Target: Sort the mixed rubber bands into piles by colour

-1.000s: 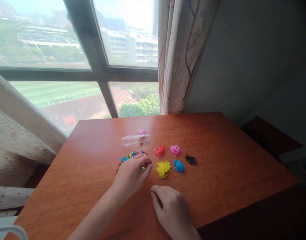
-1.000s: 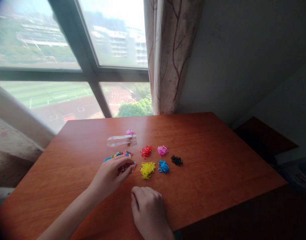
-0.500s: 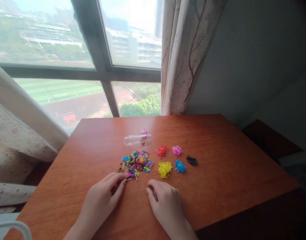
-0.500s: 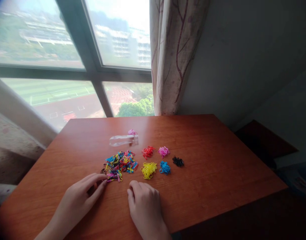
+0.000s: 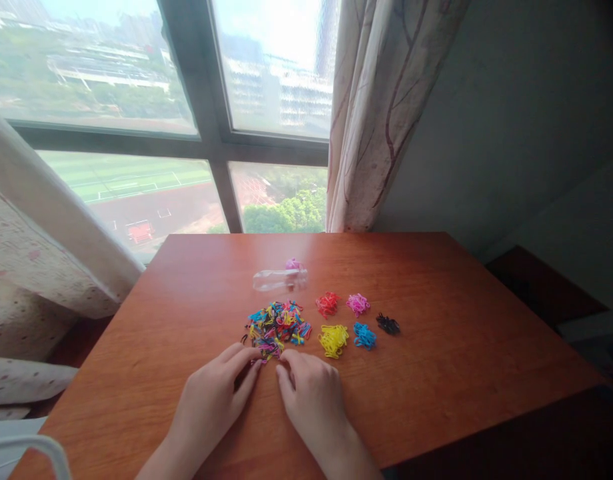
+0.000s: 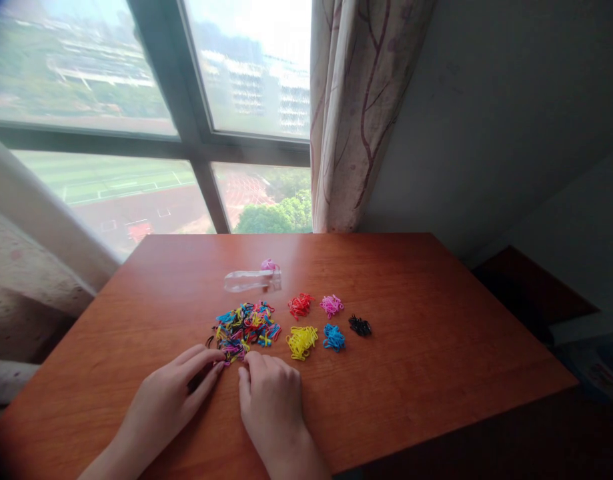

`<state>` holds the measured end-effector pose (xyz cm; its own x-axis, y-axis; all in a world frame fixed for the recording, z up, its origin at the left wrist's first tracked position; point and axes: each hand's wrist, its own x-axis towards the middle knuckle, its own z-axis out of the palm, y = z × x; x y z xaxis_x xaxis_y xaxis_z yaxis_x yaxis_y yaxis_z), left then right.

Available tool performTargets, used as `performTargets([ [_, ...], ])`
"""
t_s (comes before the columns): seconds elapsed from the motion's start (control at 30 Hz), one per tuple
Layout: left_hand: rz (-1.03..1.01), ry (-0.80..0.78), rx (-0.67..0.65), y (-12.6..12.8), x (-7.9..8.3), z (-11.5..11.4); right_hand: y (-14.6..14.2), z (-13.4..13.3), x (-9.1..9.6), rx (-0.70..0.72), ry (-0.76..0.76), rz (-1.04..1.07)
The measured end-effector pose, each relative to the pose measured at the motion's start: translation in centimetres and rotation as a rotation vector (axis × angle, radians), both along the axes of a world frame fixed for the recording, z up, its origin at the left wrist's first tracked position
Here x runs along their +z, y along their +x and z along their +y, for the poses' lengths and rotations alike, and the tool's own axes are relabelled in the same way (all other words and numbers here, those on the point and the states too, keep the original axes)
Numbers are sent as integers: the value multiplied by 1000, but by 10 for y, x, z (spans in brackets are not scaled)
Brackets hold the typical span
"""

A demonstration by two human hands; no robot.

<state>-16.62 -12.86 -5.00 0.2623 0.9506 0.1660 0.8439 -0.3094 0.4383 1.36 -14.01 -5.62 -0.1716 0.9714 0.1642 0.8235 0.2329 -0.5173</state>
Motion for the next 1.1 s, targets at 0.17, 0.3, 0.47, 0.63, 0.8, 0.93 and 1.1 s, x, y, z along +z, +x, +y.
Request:
performTargets([
  [0.17, -30, -3, -29, 5, 2, -1, -3, 2, 0, -53, 24, -7],
  [0.3, -56, -20, -50, 9, 5, -2, -3, 2, -1, -75, 47, -19],
  [0.47, -130, -36, -91, 10, 7, -2, 1, 4, -3, -95, 54, -24],
  [0.63, -184, -30, -73, 7, 6, -2, 2, 4, -4, -68, 53, -6],
  [0.8, -145, -20, 10, 1, 1, 0, -1, 6, -1, 2, 41, 9],
  [0.93, -92, -30, 19, 0, -1, 0, -2, 8, -2, 38, 48, 10],
  [1.1, -47, -41, 11, 1, -2, 0, 2, 7, -5, 100, 54, 42],
])
